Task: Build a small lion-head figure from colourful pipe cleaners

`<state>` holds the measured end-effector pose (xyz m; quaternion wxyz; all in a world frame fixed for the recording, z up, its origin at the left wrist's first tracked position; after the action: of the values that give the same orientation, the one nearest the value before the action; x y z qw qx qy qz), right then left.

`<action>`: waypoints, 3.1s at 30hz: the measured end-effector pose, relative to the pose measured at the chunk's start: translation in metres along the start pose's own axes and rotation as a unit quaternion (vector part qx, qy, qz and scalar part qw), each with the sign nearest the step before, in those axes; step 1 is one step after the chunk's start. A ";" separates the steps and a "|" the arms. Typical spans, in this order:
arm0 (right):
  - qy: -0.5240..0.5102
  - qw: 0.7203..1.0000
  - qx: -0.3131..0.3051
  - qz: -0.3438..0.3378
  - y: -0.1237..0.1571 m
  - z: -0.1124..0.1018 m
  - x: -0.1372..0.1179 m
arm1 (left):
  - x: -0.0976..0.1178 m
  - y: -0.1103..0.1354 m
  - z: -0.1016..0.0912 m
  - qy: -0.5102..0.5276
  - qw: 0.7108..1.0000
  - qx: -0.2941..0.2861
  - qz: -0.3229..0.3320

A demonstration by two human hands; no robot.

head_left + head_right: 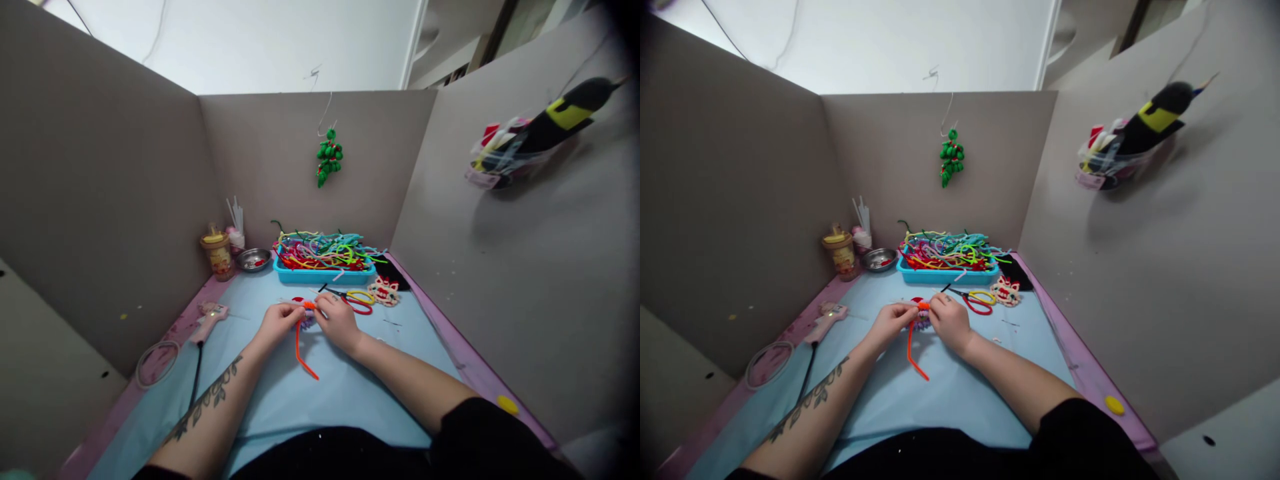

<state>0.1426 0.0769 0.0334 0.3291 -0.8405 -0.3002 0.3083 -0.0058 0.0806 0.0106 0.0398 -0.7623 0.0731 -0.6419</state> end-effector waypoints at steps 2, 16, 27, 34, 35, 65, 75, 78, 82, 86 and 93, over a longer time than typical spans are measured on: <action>-0.012 1.000 0.000 -0.005 0.000 0.000 -0.002 | 0.000 0.000 0.000 0.003 1.000 0.007 -0.013; -0.320 0.916 -0.156 0.184 -0.002 0.023 0.005 | 0.006 -0.001 -0.011 0.027 0.998 0.044 0.020; -0.622 0.565 -0.357 0.407 0.020 0.042 0.007 | 0.026 0.007 -0.003 0.016 0.994 -0.079 0.079; -0.674 0.480 -0.403 0.392 0.030 0.052 0.005 | 0.029 0.009 -0.001 0.006 0.988 -0.106 0.109; -0.678 0.476 -0.398 0.393 0.030 0.052 0.005 | 0.029 0.009 -0.001 0.003 0.988 -0.105 0.109; -0.626 0.648 -0.162 0.403 0.007 0.040 0.015 | 0.015 0.003 -0.014 0.030 0.999 0.006 0.023; -0.588 0.700 -0.133 0.382 0.003 0.035 0.015 | 0.013 0.003 -0.013 0.051 0.999 0.009 0.015; -0.579 0.710 -0.125 0.381 0.002 0.034 0.016 | 0.015 0.004 -0.013 0.052 0.998 0.013 0.016; -0.563 0.729 -0.122 0.371 0.003 0.036 0.018 | 0.015 0.003 -0.014 0.047 0.999 0.018 0.021; -0.537 0.758 -0.113 0.352 0.003 0.035 0.020 | 0.012 0.002 -0.013 0.047 0.999 0.008 0.021; -0.466 0.808 -0.083 0.352 0.002 0.031 0.023 | 0.013 0.004 -0.012 0.040 0.999 -0.001 0.022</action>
<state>0.1356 0.1036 0.0064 -0.0519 -0.6684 -0.1255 0.7313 -0.0159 0.0755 0.0247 0.0505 -0.7341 0.0918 -0.6709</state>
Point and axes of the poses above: each hand's wrist, its own y-axis away from the middle knuckle, its own z-axis out of the palm, x = y × z, the point moved 6 cm from there along -y, towards the middle knuckle, and after that the axes turned 4 degrees about x, right-handed, at the moved point
